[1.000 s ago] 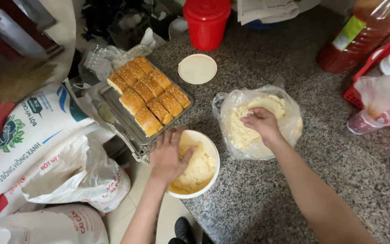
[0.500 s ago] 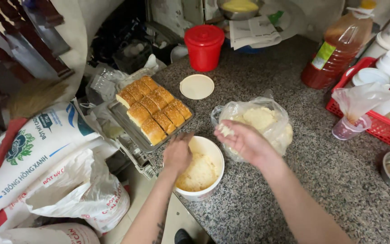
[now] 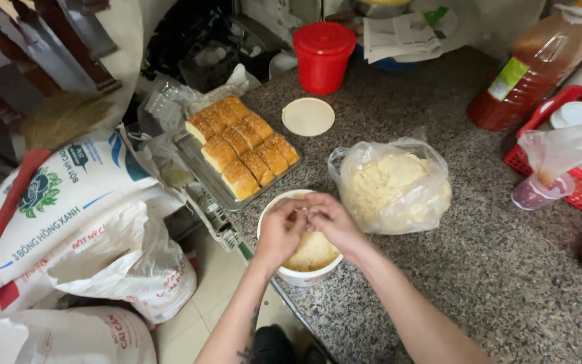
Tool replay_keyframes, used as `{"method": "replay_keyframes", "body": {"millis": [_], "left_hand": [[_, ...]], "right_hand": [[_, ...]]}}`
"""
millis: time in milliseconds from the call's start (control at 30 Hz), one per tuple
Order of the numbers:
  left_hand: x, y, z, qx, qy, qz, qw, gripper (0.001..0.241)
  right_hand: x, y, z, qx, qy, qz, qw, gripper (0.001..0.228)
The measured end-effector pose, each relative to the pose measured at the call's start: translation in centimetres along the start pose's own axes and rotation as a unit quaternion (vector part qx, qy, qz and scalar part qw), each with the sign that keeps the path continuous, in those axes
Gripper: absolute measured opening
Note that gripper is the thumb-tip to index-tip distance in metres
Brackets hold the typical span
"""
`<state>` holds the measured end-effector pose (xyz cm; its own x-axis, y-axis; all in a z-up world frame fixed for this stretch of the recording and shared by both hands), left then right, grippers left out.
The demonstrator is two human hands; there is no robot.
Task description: Manually shredding a large block of pastry filling into a small bowl using both hands.
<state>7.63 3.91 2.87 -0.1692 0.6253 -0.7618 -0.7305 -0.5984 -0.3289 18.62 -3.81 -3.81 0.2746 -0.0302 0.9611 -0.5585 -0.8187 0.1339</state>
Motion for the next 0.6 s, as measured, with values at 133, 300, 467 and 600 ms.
{"method": "replay_keyframes", "body": {"millis": [133,300,467,600], "left_hand": [[2.5,-0.5,-1.2,0.013,0.006,0.081,0.997,0.02],[-0.2,-1.0,0.8,-0.032,0.088,0.011,0.996,0.018],[1.2,-0.6,0.2,-0.033,0.081,0.029,0.996,0.018],[2.0,-0.6,0.5,-0.046,0.079,0.057,0.994,0.01]], "right_hand": [[0.7,0.3,-0.1,-0.012,0.013,0.052,0.998,0.043],[1.8,0.0,-0.2,-0.025,-0.028,0.095,0.995,0.04],[2.4,0.9,-0.3,-0.024,-0.009,0.102,0.994,0.038],[1.8,0.5,0.6,-0.067,0.053,0.116,0.99,0.026]]}}
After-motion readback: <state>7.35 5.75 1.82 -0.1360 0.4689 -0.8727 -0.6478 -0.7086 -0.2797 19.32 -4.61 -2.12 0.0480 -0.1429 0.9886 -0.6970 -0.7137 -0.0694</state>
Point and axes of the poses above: each hand's wrist, its own y-axis away from the middle knuckle, its own z-axis out of the back of the hand, x = y × z, the point moved 10 cm from there along -y, towards the middle knuckle, and after that the axes turned 8 degrees about -y, right-handed, at the moved point
